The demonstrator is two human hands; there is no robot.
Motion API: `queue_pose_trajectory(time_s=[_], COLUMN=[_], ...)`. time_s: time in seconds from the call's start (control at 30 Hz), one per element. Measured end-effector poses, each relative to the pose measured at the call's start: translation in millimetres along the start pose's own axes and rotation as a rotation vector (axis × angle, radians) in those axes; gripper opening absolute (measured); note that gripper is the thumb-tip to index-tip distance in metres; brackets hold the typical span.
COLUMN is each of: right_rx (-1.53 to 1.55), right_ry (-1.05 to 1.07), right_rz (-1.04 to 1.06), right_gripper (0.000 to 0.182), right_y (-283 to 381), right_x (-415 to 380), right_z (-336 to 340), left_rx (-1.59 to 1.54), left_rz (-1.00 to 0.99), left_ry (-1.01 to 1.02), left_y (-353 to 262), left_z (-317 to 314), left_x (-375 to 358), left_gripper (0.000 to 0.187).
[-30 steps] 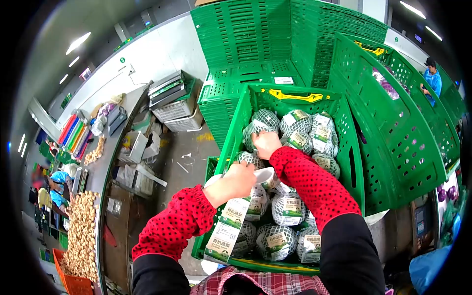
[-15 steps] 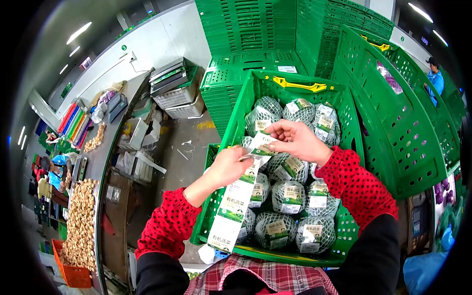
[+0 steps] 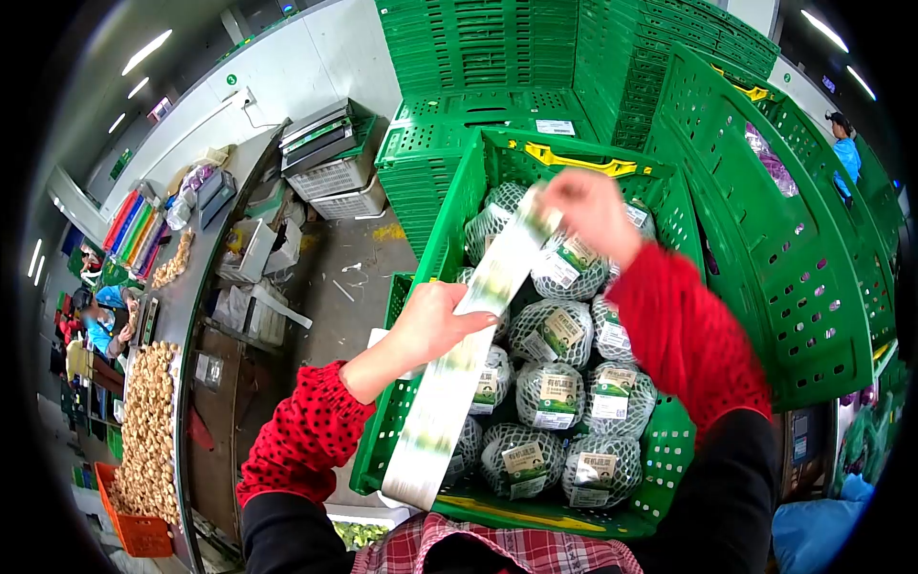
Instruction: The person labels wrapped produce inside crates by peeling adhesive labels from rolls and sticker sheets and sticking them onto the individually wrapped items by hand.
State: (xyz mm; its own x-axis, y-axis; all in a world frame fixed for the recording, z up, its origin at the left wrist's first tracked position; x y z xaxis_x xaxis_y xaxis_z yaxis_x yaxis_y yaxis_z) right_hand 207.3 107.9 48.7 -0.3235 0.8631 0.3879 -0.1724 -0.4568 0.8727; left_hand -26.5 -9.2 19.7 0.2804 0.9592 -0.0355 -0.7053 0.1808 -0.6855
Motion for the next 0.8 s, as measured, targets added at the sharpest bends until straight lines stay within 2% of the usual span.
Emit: queue_pose_trajectory(time_s=[0.07,0.13,0.2,0.27,0.3,0.33,0.4,0.47,0.53,0.6,0.63,0.67,0.73,0.8], right_rx=[-0.167,-0.165,-0.209,-0.489,-0.609,-0.593,-0.739,-0.946,-1.134,-1.180,-1.245,-1.209,-0.756,-0.769], right_ry=[-0.221,-0.233,-0.144,-0.211,-0.282,-0.237,-0.230,-0.158,-0.125,-0.202,-0.144,0.048,0.086,0.251], right_rz=[-0.117,-0.304,-0.357,-0.197,-0.071,-0.205,-0.257,-0.360,-0.358,-0.217,-0.046,-0.126,-0.199,-0.216], right_gripper=[0.013,0.026,0.036,0.042,0.047,0.051,0.051,0.054,0.053,0.044,0.039,0.043,0.052,0.060], right_y=[-27,-79,-94,-160,-163,-169,-167,-151,-131,-131,-133,-140,-197,-260], right_x=[50,82,91,114,112,112,107,105,105,105,104,104,96,112], right_z=[46,45,6,-16,-23,-28,-37,-39,-42,-54,-63,-75,-83,-81], left_rx=[-0.048,0.343,0.293,0.263,0.198,0.195,0.290,0.205,0.213,0.189,0.131,0.074,0.045,-0.343], left_rz=[-0.017,-0.351,-0.336,-0.321,-0.239,-0.231,-0.127,-0.147,-0.117,-0.116,-0.119,-0.120,-0.095,-0.041], left_ry=[0.048,0.080,0.164,0.199,0.175,0.179,0.244,0.225,0.197,0.192,0.182,0.171,0.191,-0.005], left_y=[1,-5,-4,-6,-3,-2,2,-1,-1,0,3,5,-1,-12], left_z=[0,-15,-34,-28,-22,-18,-14,-14,-11,-8,-10,-10,-3,15], left_x=[4,13,29,31,30,27,21,20,21,20,21,22,19,2], left_gripper=[0.025,0.024,0.024,0.025,0.026,0.026,0.029,0.031,0.030,0.031,0.029,0.028,0.027,0.025])
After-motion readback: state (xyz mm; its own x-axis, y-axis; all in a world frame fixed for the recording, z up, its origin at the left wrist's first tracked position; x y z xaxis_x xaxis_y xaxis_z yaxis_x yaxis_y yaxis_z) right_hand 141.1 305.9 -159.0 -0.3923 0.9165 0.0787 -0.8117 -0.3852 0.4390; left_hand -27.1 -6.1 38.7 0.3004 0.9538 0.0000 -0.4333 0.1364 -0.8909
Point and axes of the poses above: each hand's wrist, its own x-axis towards the middle knuckle, its own z-axis out of the back of the hand, y = z × x, the point moved 2 cm from there along x, towards the middle knuckle
